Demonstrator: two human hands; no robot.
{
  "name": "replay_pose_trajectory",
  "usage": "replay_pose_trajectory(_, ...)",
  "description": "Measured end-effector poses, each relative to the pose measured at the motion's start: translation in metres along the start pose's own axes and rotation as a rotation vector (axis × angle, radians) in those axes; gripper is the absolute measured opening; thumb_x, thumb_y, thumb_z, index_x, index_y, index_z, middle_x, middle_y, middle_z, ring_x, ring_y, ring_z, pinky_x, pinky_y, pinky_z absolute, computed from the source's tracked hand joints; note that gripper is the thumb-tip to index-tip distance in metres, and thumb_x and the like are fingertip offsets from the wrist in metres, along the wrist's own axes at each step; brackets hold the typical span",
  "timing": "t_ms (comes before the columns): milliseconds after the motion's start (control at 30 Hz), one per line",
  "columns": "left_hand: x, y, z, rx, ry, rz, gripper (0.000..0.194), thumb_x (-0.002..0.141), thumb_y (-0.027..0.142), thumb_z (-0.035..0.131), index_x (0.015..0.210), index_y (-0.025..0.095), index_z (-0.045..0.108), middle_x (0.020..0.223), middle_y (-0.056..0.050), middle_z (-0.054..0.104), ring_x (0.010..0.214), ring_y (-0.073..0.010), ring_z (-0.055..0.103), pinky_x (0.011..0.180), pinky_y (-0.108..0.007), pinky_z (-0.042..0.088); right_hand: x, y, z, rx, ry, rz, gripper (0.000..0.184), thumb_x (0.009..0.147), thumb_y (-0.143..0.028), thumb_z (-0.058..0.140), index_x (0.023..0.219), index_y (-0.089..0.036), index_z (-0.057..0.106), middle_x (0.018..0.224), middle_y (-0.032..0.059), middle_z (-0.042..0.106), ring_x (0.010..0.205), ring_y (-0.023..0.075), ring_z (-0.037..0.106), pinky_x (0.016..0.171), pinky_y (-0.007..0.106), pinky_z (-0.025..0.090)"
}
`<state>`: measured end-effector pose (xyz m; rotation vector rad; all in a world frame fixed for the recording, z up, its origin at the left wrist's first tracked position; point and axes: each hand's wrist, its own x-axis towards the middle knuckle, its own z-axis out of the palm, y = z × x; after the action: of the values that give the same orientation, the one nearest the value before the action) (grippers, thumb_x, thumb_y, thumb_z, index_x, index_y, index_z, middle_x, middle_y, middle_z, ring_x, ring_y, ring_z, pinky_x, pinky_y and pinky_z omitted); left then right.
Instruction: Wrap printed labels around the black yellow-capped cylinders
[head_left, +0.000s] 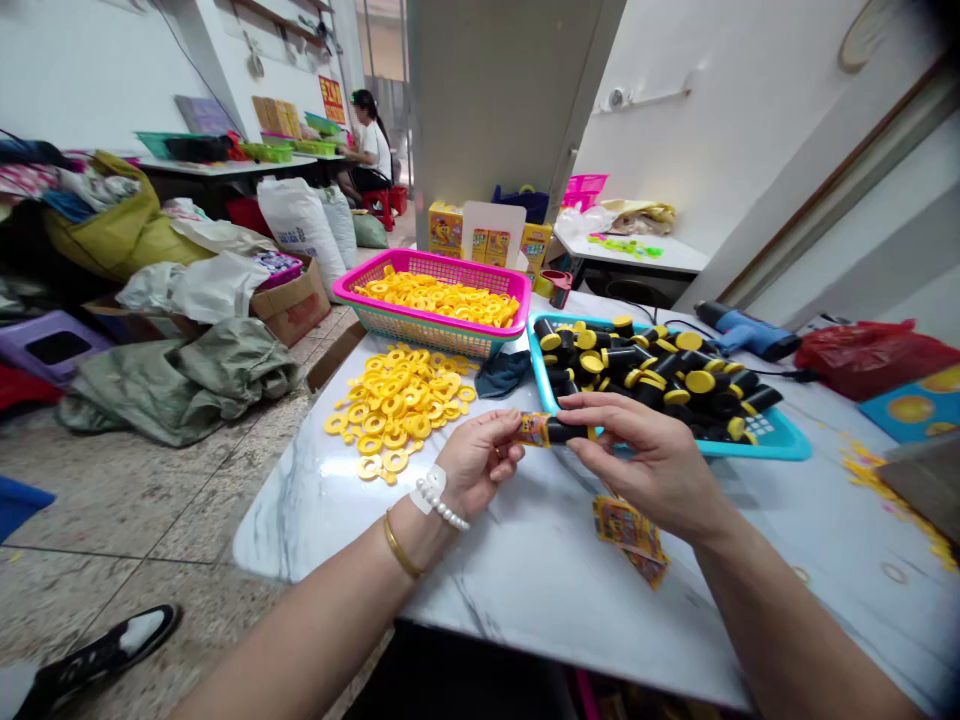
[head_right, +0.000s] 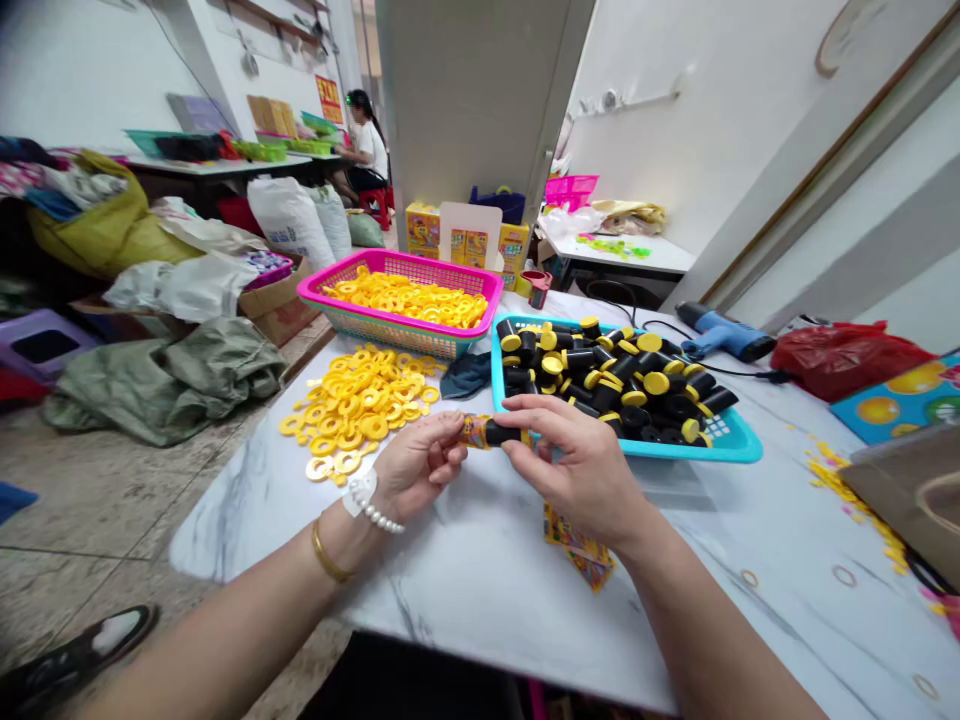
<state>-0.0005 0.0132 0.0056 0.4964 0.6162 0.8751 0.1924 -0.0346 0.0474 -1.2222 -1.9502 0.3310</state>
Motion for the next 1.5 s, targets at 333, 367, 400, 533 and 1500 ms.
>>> replay_pose_trajectory(333,0.001,0.0,-0.001,-0.067,-0.013,-0.05,0.006,0.091,0.012,0.059,0.086,0.009,0.06,0.073,-0.002,0.06,0.042,-0.0007,0.046,0.03,-0.009,0.025,-0.002,0.001,0.009,0.128,0.018,0.045,0.024,0.087,-0.023,0.069,0.11,-0.024,0.075,0.116,0.0076,0.074,0.105,0.023,0.07,0.076,0.031,0.058)
replay_pose_trajectory(367,0.002,0.0,-0.001,-0.075,-0.005,-0.043,0.006,0.091,0.012,0.059,0.087,0.008,0.061,0.073,-0.002,0.06,0.042,-0.0006,0.045,0.03,-0.009,0.025,-0.002,0.002,0.01,0.144,0.018,0.044,0.023,0.087,-0.023,0.069,0.109,-0.025,0.076,0.118,0.0079,0.073,0.109,0.0235,0.069,0.076,0.031,0.058)
replay_pose_trajectory(400,0.002,0.001,-0.001,-0.079,-0.002,-0.036,0.006,0.091,0.012,0.06,0.087,0.008,0.061,0.073,-0.002,0.06,0.042,-0.0005,0.045,0.03,-0.009,0.025,-0.001,0.002,0.01,0.161,0.02,0.051,0.022,0.087,-0.024,0.069,0.108,-0.025,0.076,0.119,0.0081,0.073,0.111,0.0238,0.068,0.076,0.03,0.058)
replay_pose_trajectory(533,0.002,0.002,0.001,-0.023,-0.01,-0.043,0.009,0.087,0.014,0.066,0.08,0.009,0.062,0.069,0.0,0.06,0.041,-0.0004,0.042,0.031,-0.01,0.024,0.001,0.0,0.01,0.138,0.002,0.153,0.023,0.086,-0.027,0.069,0.105,-0.02,0.077,0.095,0.006,0.076,0.083,0.0196,0.071,0.065,0.028,0.054)
replay_pose_trajectory(1500,-0.007,0.002,0.002,0.215,-0.049,0.132,0.052,0.063,0.037,0.091,0.104,0.017,0.066,0.089,-0.003,0.068,0.071,-0.0103,0.062,0.057,-0.02,0.046,-0.007,0.001,0.015,0.062,0.134,-0.051,0.024,0.085,-0.026,0.073,0.108,-0.021,0.072,0.104,0.0058,0.077,0.09,0.0204,0.073,0.078,0.031,0.061)
